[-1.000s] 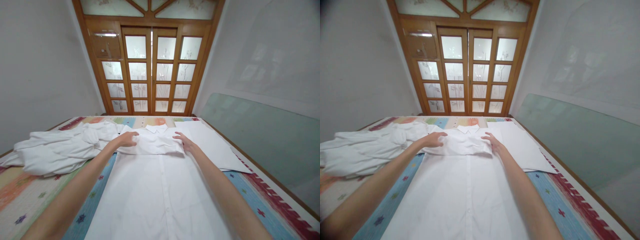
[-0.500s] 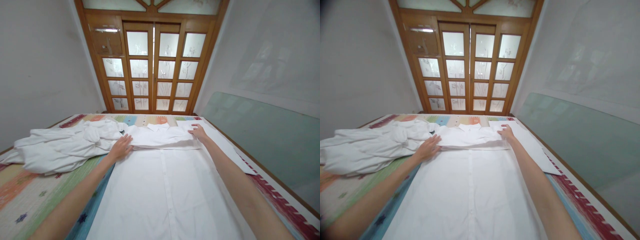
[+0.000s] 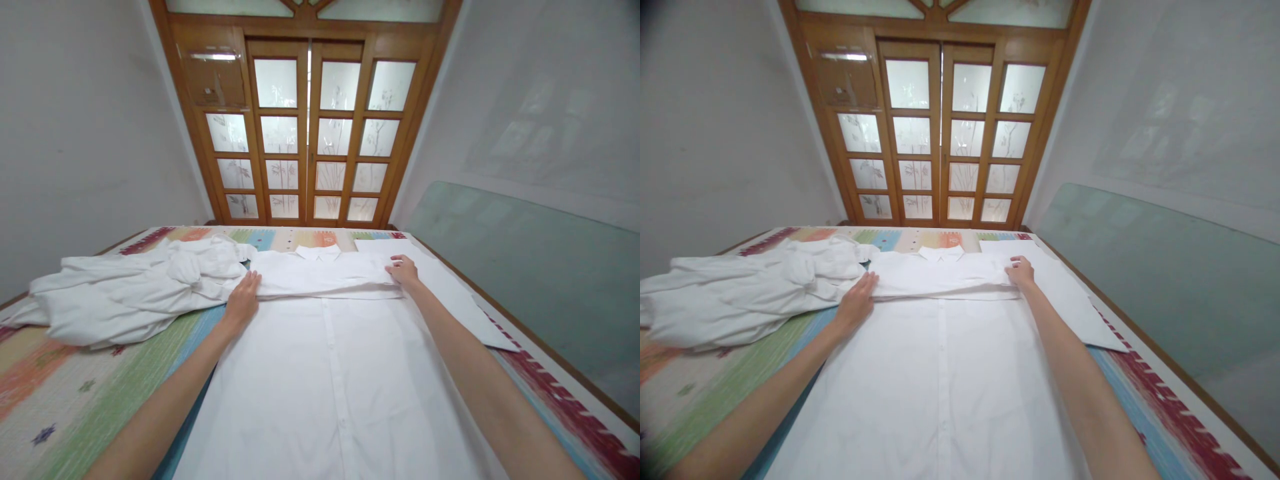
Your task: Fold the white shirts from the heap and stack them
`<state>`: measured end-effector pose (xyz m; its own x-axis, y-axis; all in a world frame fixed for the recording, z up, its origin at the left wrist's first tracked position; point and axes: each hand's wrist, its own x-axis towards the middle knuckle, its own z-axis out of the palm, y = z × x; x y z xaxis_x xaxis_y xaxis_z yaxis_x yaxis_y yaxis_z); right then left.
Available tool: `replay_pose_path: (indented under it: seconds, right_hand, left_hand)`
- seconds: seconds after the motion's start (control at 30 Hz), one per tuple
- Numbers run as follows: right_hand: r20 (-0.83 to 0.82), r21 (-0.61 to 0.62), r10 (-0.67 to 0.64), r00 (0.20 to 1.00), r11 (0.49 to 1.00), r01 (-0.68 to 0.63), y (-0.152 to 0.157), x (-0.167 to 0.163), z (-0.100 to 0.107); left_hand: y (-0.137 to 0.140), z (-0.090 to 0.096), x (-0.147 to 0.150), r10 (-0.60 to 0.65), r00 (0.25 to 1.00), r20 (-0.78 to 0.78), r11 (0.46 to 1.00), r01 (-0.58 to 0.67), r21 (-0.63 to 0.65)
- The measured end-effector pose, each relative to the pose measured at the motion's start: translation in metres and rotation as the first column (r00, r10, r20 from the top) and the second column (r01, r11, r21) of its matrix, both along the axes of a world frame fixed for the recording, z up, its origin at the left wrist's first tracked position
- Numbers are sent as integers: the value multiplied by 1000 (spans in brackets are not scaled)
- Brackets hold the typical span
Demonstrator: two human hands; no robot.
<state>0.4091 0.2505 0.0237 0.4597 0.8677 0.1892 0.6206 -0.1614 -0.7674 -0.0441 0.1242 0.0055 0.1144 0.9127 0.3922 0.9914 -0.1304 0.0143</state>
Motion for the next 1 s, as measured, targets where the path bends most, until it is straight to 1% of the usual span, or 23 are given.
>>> replay_pose_path:
  seconds: [0.1,0.2,0.3,0.47,0.53,0.63,0.73,0.8,0.87,0.93,1.0]
  right_hand:
    - [113,-21,-3,994,1000,6,-3,0,0]
    - [220,-54,41,975,998,-30,-9,0,-4]
    - [308,-93,85,947,994,-59,-16,-2,-7]
    - [425,-102,42,904,995,2,-26,-12,-8]
    - [488,-125,72,870,992,-12,-30,-17,-9]
    - [597,-126,100,796,992,-30,-36,-23,-10]
    - [698,-64,73,712,997,-40,-40,-31,-9]
    - [747,-11,78,660,994,-105,-39,-36,-10]
    - [768,-14,146,624,977,-211,-37,-41,-14]
    - [743,-118,277,610,950,-288,-34,-45,-21]
    - [690,-255,394,606,917,-306,-31,-47,-28]
  left_hand:
    - [6,-3,1,-29,996,-86,1000,28,-11]
    - [8,-3,0,-42,989,-140,999,39,-27]
    - [7,0,0,7,987,-160,999,-14,-42]
    - [8,3,9,117,978,-171,988,-132,-81]
    - [9,2,12,126,975,-182,986,-143,-85]
    - [12,0,12,76,972,-222,989,-102,-108]
    - [12,-3,6,10,971,-238,987,-48,-151]
    - [11,-5,0,-3,975,-220,986,-34,-162]
    - [8,-7,-6,-14,978,-207,986,-21,-167]
    - [4,-9,-11,-49,980,-194,983,13,-184]
    - [-1,-11,-16,-98,981,-165,977,64,-202]
